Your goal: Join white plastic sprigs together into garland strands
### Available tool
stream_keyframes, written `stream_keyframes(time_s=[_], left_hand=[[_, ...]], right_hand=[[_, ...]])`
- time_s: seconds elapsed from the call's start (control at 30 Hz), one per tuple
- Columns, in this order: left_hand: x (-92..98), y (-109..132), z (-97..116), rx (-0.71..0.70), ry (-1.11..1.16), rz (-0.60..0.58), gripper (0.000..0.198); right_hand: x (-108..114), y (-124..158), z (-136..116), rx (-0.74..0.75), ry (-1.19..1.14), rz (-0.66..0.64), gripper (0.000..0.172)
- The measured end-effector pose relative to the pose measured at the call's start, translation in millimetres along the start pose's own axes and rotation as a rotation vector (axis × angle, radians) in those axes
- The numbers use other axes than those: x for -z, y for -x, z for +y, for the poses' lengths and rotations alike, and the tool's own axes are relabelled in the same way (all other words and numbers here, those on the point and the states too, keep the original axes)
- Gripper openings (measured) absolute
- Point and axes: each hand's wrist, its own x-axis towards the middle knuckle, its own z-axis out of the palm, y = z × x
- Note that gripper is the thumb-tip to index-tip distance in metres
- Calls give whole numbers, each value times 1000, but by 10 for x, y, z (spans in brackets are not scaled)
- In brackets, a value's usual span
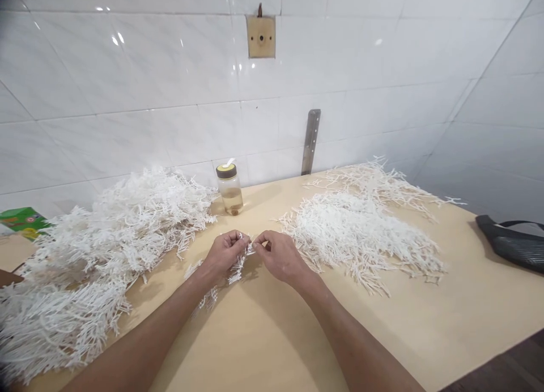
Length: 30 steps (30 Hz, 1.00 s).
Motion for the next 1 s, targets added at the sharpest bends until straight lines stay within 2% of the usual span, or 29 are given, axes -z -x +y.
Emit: stream_keyframes(time_s=[0.13,0.33,0.5,0.7,0.83,1.0], left_hand=[[49,-34,14,-15,-28,31,34],[48,-24,60,-80,-43,-19,32],[39,-4,88,-71,-72,-36,32],[42,14,101,-65,-82,-58,36],[30,39,126,-60,-36,-74,38],[31,16,102,-97,-44,-26,39]], right_hand=[[-18,6,-17,22,7,40,18],[-36,-30,8,-5,66,152,17],[-57,-30,11,55,29,207,15],[-65,-20,68,142,29,183,16],[-36,-5,54,217,1,107,20],[-26,10,-26,33,-66,24,23]])
